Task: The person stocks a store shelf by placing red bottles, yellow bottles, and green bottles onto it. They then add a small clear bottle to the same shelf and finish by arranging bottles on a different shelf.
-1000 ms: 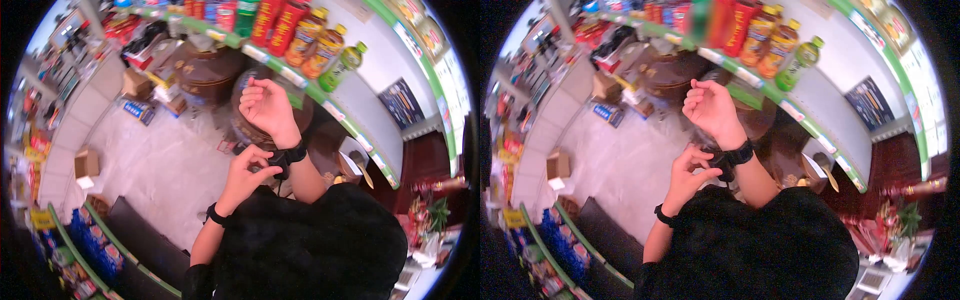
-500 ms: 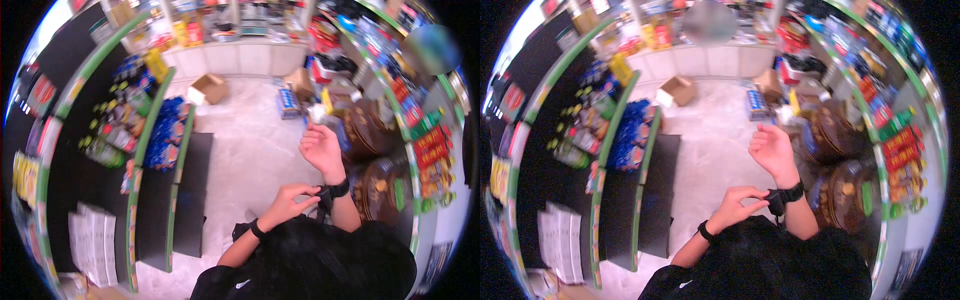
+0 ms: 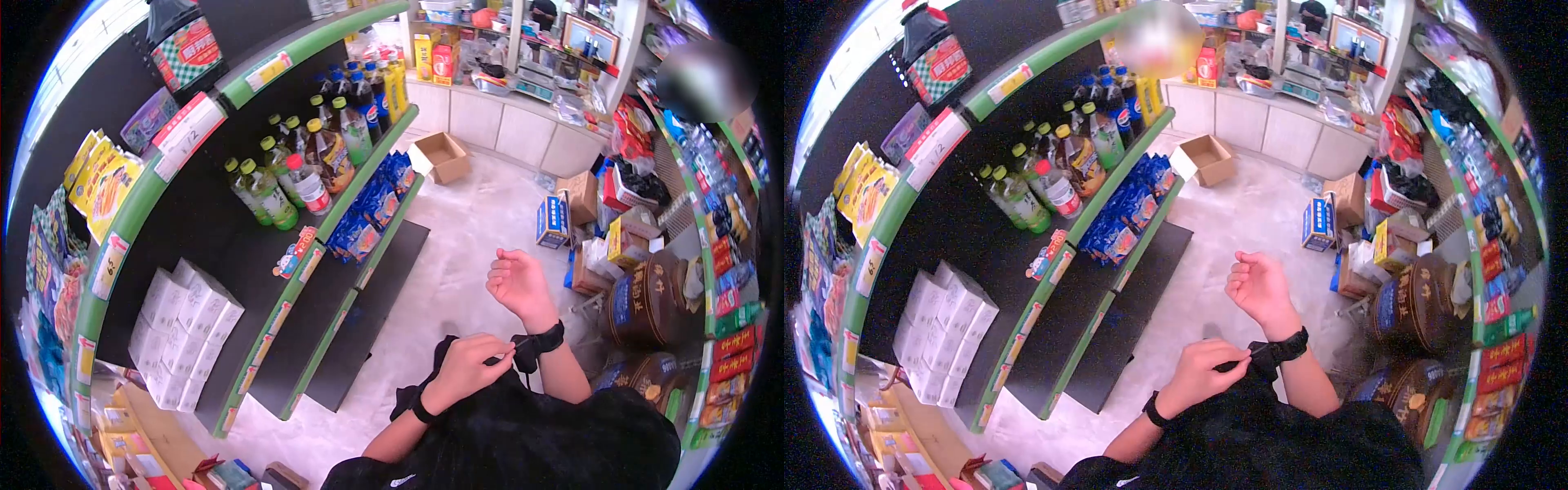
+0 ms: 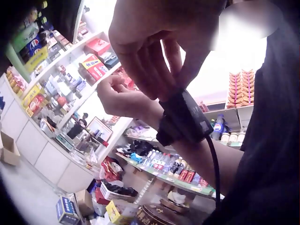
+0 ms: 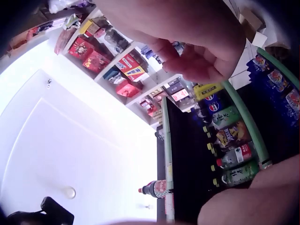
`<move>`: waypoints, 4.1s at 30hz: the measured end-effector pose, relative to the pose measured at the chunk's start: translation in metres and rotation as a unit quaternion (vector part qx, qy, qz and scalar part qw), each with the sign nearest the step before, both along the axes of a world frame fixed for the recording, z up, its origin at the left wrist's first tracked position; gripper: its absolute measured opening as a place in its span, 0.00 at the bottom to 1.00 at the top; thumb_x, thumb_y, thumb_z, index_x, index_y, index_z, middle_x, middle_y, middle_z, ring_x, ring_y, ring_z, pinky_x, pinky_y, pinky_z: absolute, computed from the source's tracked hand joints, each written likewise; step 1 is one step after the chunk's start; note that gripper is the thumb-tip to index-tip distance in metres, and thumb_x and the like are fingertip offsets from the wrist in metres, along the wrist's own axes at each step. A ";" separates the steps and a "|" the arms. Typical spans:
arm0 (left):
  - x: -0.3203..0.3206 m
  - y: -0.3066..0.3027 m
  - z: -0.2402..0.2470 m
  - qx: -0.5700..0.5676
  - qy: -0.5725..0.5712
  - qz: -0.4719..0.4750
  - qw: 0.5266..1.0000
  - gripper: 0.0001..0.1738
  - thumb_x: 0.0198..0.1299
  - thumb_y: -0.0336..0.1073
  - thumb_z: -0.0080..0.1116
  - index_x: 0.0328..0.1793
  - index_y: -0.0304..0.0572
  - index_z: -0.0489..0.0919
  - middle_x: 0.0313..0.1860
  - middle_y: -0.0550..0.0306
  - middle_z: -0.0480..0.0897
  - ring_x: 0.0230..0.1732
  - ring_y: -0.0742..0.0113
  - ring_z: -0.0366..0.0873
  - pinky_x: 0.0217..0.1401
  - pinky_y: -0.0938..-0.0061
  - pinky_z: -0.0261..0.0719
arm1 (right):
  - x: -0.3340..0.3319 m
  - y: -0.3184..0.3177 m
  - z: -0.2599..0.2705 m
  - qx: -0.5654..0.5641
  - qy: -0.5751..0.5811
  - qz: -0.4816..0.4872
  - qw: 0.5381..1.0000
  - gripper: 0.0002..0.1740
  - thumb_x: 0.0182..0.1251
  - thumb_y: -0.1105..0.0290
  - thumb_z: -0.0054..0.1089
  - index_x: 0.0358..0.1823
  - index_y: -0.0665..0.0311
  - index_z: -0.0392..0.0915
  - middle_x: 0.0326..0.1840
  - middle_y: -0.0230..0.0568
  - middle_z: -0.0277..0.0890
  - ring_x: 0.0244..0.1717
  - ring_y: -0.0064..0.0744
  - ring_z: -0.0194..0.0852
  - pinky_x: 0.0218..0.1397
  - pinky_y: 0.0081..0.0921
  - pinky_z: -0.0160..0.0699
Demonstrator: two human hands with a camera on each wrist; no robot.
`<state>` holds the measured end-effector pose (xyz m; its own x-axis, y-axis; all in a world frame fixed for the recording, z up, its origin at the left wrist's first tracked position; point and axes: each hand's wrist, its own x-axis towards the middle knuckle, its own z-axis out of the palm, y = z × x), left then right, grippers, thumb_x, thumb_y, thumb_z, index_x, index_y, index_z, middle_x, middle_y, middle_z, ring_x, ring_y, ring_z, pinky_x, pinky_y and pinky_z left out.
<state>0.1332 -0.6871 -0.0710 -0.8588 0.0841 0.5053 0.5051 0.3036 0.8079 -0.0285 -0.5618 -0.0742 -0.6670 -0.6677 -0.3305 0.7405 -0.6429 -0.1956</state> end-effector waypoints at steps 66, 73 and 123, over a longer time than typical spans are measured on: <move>-0.207 -0.244 0.006 -0.172 0.081 0.198 0.961 0.09 0.55 0.22 0.69 0.42 0.35 0.83 0.40 0.50 0.85 0.37 0.54 0.86 0.38 0.67 0.84 | -0.234 -0.294 -0.005 -0.087 0.023 0.001 0.996 0.06 0.67 0.71 0.57 0.41 0.64 0.76 0.24 0.24 0.68 0.26 0.20 0.66 0.33 0.22 0.68; -0.210 -0.246 0.010 -0.200 0.017 0.208 0.957 0.08 0.57 0.24 0.67 0.41 0.36 0.78 0.37 0.52 0.82 0.34 0.53 0.83 0.34 0.65 0.81 | -0.232 -0.297 0.006 -0.038 0.070 -0.009 0.997 0.06 0.65 0.69 0.59 0.41 0.62 0.76 0.23 0.25 0.69 0.25 0.22 0.66 0.33 0.22 0.68; -0.161 -0.180 0.007 -0.032 -0.169 0.275 0.946 0.06 0.64 0.25 0.62 0.43 0.34 0.75 0.36 0.49 0.81 0.34 0.58 0.84 0.37 0.68 0.81 | -0.194 -0.263 0.003 0.005 0.099 0.000 0.995 0.08 0.70 0.69 0.55 0.45 0.64 0.74 0.25 0.27 0.69 0.28 0.23 0.66 0.35 0.24 0.67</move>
<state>-0.0276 -0.8666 -0.0639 -0.8927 -0.4021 0.2036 -0.0272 0.4990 0.8662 -0.2220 -0.8251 -0.0716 -0.7202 -0.6646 -0.1990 0.6863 -0.6409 -0.3439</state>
